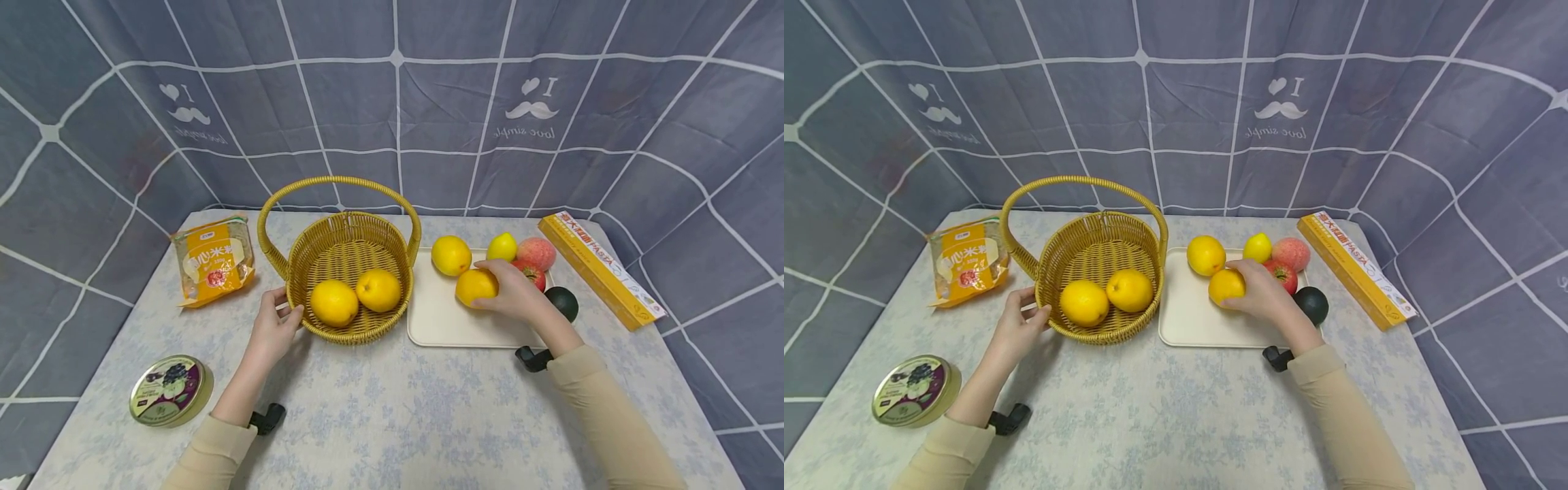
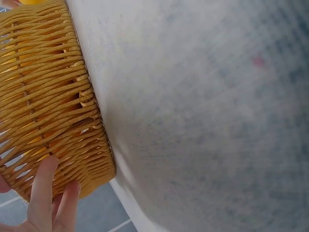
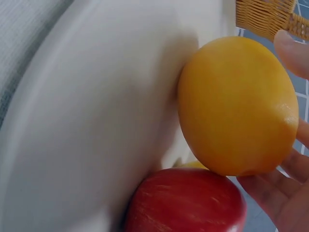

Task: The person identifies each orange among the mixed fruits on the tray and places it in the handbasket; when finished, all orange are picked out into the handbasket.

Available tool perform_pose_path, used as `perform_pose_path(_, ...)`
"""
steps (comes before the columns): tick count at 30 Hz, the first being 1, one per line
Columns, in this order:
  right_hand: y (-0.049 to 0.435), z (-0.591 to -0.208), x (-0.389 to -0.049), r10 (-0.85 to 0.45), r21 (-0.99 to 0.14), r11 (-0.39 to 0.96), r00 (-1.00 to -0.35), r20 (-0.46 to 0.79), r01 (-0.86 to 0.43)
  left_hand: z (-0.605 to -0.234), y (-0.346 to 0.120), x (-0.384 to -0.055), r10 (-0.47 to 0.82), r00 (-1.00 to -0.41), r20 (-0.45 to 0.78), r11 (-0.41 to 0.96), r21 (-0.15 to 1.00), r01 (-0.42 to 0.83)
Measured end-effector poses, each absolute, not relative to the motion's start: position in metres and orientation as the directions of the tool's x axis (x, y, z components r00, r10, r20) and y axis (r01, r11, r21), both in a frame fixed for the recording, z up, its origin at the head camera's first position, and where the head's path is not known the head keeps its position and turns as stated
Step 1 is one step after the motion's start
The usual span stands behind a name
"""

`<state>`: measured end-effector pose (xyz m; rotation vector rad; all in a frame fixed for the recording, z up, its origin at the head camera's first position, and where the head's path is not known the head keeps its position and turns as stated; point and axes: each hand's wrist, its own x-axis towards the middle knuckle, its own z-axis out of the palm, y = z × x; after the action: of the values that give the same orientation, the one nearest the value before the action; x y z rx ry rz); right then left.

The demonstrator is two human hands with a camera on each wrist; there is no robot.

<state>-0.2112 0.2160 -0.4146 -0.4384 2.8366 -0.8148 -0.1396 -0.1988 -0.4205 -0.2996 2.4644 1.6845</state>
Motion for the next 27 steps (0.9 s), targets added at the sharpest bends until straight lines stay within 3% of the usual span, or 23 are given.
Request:
perform_pose_path(7,0.2144,-0.4171,-0.2102,-0.350,-0.475,0.831,-0.936,-0.044,-0.288,-0.4205,-0.1980,-0.1391,-0.086,-0.972,-0.220,0.348,0.907,-0.236)
perform_pose_path(27,0.2083,-0.4206,-0.2042,-0.332,-0.422,0.858,-0.943,-0.023,-0.292,-0.4211,-0.1984,-0.1396,-0.075,-0.974,-0.214,0.347,0.910,-0.227)
